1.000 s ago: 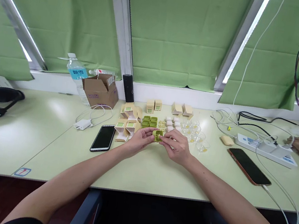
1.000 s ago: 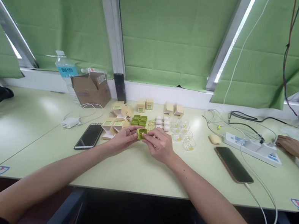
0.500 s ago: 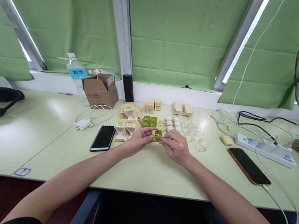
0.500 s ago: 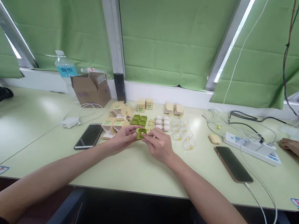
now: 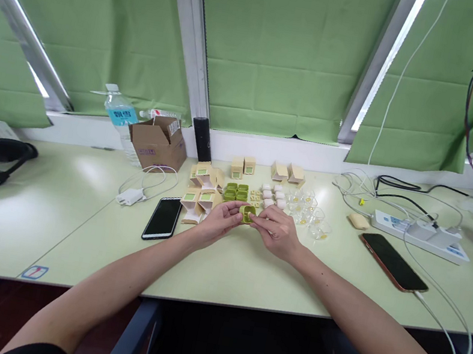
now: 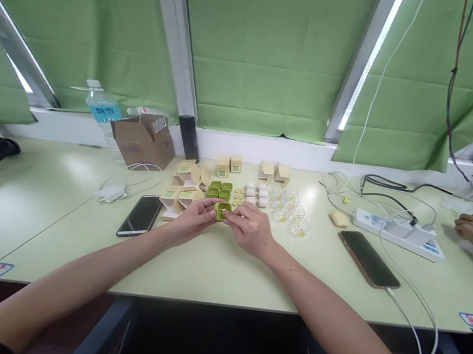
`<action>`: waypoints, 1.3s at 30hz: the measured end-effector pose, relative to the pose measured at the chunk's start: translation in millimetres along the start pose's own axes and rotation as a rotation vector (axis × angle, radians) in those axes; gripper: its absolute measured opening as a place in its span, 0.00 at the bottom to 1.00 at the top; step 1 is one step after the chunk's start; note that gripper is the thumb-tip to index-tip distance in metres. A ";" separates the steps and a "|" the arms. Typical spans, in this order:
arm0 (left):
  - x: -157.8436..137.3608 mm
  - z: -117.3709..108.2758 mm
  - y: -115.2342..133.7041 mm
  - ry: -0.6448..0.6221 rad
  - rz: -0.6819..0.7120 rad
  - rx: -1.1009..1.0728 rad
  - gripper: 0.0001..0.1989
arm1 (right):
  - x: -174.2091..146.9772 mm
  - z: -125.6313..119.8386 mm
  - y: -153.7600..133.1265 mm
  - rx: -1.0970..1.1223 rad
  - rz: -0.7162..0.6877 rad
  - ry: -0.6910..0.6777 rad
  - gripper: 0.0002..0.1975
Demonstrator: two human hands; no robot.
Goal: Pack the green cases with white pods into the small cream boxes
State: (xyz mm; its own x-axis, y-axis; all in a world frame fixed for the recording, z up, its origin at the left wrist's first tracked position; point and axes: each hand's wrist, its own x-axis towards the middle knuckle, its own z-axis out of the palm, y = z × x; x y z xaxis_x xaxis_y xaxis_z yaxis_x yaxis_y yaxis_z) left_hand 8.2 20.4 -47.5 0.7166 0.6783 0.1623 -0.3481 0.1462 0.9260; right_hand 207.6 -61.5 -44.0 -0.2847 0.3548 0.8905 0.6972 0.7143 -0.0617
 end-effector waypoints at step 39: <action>0.2 2.1 0.9 -0.034 -0.001 -0.040 0.26 | -2.1 1.7 1.4 -0.086 -0.032 -0.043 0.17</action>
State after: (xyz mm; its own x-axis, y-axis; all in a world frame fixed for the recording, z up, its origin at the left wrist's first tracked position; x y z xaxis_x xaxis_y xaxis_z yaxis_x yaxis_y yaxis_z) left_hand 9.3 19.2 -46.0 0.7365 0.6538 0.1734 -0.3710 0.1761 0.9118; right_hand 208.0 -60.2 -46.7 -0.3344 0.3601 0.8709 0.7411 0.6714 0.0070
